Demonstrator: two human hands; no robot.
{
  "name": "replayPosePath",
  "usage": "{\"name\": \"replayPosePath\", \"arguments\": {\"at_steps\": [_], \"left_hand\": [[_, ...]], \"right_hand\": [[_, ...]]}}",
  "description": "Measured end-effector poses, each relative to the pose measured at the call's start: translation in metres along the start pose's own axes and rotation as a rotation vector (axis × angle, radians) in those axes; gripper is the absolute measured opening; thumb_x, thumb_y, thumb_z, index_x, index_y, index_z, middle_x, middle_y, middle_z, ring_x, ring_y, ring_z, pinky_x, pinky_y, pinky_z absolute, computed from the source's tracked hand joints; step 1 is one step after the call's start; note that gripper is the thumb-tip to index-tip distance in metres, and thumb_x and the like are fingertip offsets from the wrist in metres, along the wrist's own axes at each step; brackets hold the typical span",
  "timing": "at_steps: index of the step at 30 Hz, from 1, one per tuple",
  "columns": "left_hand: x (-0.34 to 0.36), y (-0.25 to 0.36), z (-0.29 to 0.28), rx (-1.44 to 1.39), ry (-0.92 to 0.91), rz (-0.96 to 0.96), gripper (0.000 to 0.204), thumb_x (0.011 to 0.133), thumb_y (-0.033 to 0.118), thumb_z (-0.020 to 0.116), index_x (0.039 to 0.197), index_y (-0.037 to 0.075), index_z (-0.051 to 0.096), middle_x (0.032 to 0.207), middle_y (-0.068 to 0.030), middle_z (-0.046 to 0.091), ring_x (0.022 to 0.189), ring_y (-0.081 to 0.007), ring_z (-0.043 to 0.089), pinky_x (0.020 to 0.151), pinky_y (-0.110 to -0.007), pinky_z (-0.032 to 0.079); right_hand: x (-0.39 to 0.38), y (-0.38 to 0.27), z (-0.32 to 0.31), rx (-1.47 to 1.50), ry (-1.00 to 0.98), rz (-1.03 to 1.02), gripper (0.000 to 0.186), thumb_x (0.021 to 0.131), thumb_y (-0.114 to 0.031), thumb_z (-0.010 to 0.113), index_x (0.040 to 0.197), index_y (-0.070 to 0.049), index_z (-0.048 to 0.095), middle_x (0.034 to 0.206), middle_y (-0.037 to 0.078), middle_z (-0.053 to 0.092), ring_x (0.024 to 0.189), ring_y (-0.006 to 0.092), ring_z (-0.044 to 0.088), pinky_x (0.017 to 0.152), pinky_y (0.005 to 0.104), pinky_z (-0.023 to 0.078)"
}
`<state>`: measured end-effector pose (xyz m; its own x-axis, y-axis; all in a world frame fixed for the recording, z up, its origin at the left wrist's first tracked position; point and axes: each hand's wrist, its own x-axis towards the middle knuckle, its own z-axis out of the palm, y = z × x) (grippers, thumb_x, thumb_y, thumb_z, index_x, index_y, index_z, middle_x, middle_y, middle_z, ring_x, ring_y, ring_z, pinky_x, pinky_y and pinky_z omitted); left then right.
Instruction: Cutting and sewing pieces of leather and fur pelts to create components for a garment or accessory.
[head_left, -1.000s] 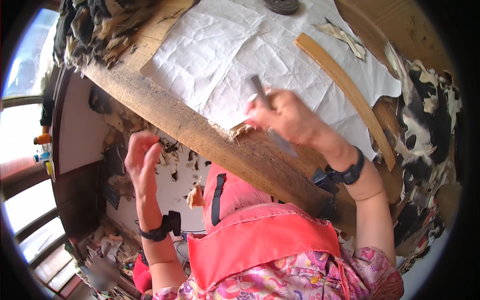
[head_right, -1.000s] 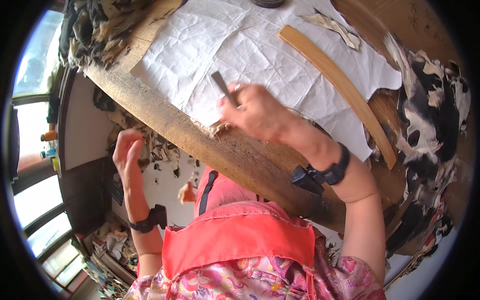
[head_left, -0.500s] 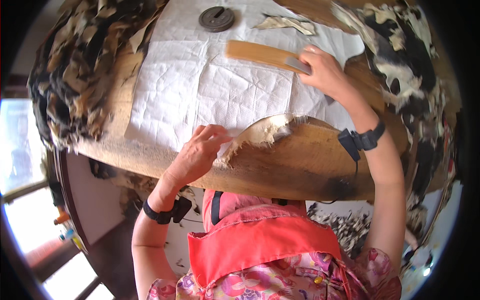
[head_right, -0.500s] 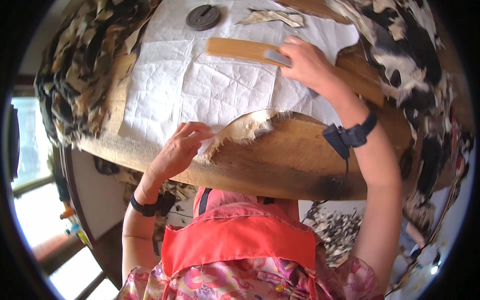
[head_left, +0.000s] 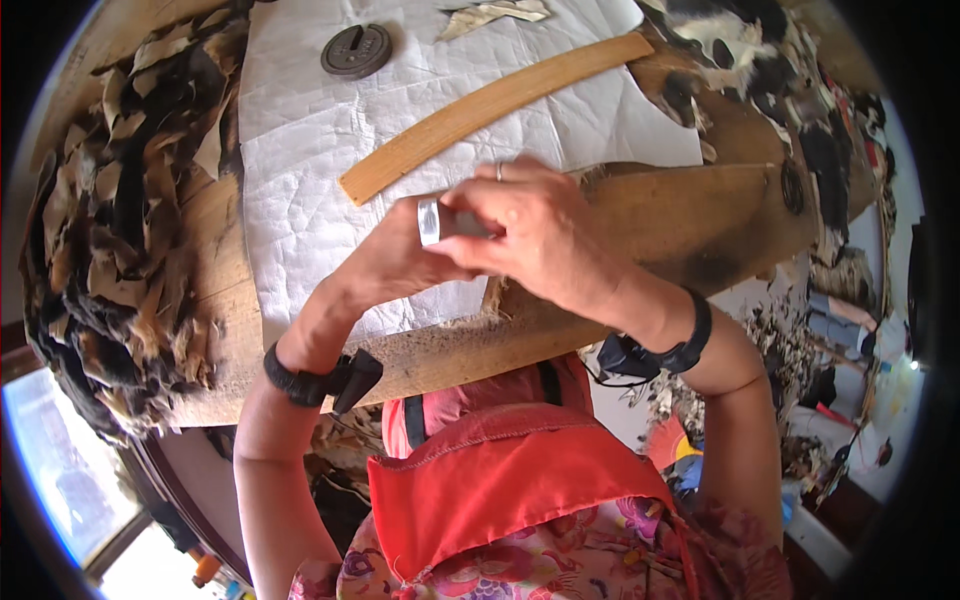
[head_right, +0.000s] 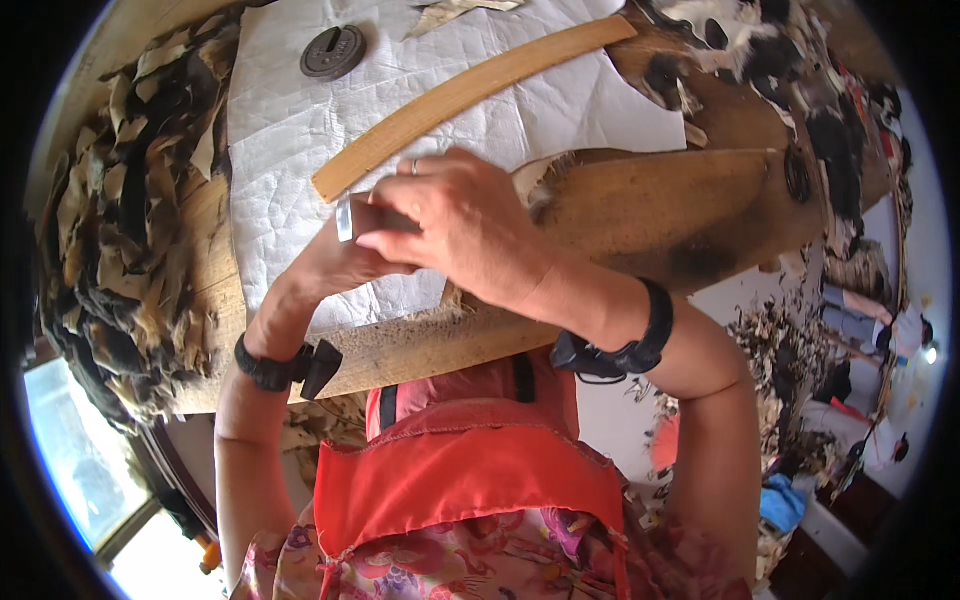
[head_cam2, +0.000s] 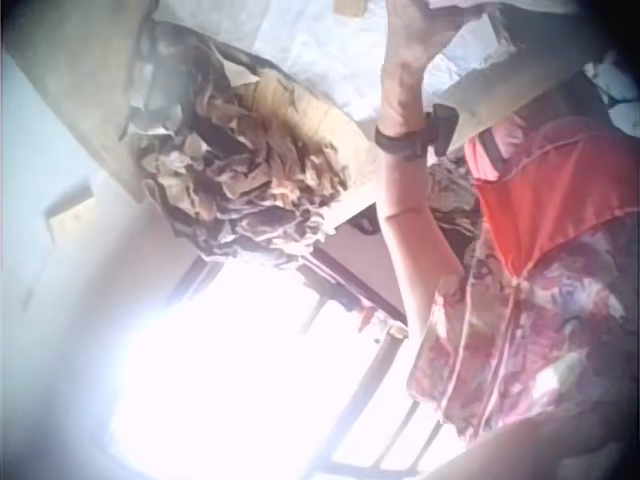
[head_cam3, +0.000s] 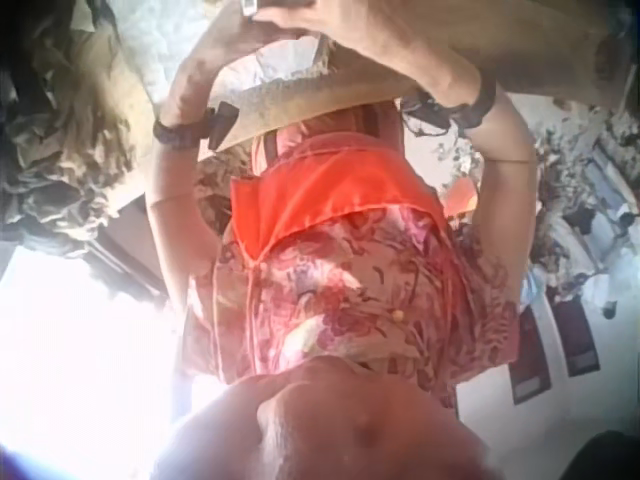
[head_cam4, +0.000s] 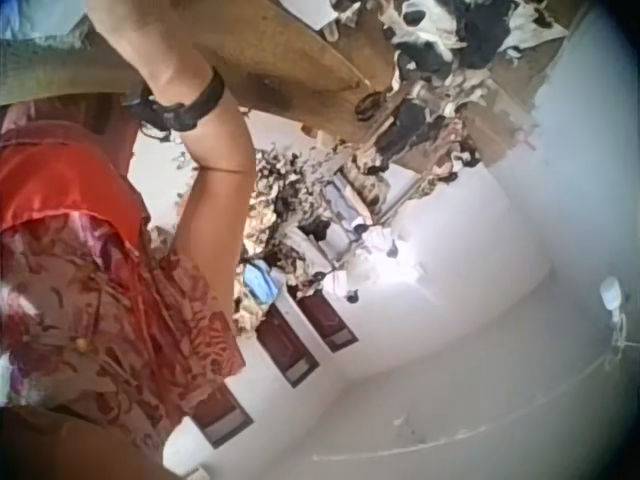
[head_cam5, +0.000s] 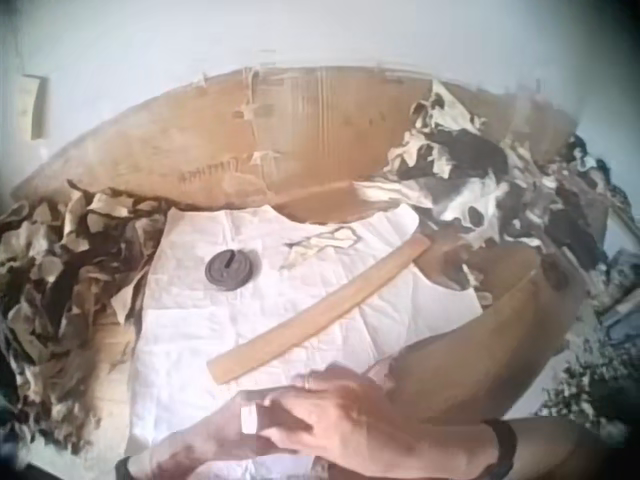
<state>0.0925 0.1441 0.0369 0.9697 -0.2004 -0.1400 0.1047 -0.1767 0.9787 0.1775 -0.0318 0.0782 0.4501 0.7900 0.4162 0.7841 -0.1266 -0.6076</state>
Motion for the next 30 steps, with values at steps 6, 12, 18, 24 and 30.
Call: {"name": "replayPosePath", "arguments": {"at_steps": [6,12,18,24,30], "left_hand": [[-0.009,-0.043,0.029,0.387,0.02,0.225,0.017,0.079,0.004,0.067,0.094,0.005,0.06,0.08,-0.0093,0.064,0.073,-0.0209,0.065,0.065,-0.034,0.052],[-0.026,-0.052,0.048,0.156,0.184,0.135,0.017,0.081,0.003,0.07,0.092,0.006,0.058,0.068,-0.0044,0.06,0.06,-0.0119,0.06,0.057,-0.03,0.048],[-0.027,-0.053,0.048,0.169,0.135,0.051,0.02,0.082,0.005,0.071,0.094,0.007,0.056,0.076,-0.0011,0.06,0.072,-0.0091,0.055,0.066,-0.029,0.048],[-0.027,-0.052,0.059,0.21,0.22,0.142,0.015,0.079,0.001,0.07,0.089,0.006,0.059,0.07,-0.0088,0.062,0.059,-0.0227,0.064,0.057,-0.034,0.05],[-0.032,-0.046,0.055,0.358,0.056,0.291,0.008,0.08,0.002,0.067,0.083,0.004,0.06,0.074,-0.0103,0.063,0.059,-0.0235,0.064,0.058,-0.035,0.051]], "right_hand": [[-0.056,-0.013,0.025,0.421,0.149,0.582,0.018,0.093,-0.015,0.072,0.104,-0.002,0.069,0.077,0.004,0.068,0.065,0.0076,0.059,0.058,0.0273,0.049],[-0.131,-0.021,0.06,0.482,0.003,0.974,0.02,0.096,-0.015,0.066,0.097,0.004,0.069,0.075,0.007,0.07,0.064,0.0086,0.065,0.059,0.0258,0.049],[-0.135,-0.023,0.08,0.452,0.168,0.935,0.019,0.091,-0.016,0.069,0.092,0.003,0.069,0.073,0.011,0.071,0.063,0.0165,0.071,0.059,0.0302,0.052],[-0.123,-0.017,0.077,0.339,0.045,1.024,0.02,0.087,-0.017,0.067,0.091,0.003,0.066,0.07,0.011,0.068,0.058,0.0184,0.069,0.055,0.0304,0.052],[-0.117,-0.018,0.071,0.726,0.11,1.243,0.017,0.087,-0.014,0.064,0.09,0.003,0.067,0.066,0.009,0.066,0.047,0.0158,0.063,0.046,0.0305,0.049]]}}
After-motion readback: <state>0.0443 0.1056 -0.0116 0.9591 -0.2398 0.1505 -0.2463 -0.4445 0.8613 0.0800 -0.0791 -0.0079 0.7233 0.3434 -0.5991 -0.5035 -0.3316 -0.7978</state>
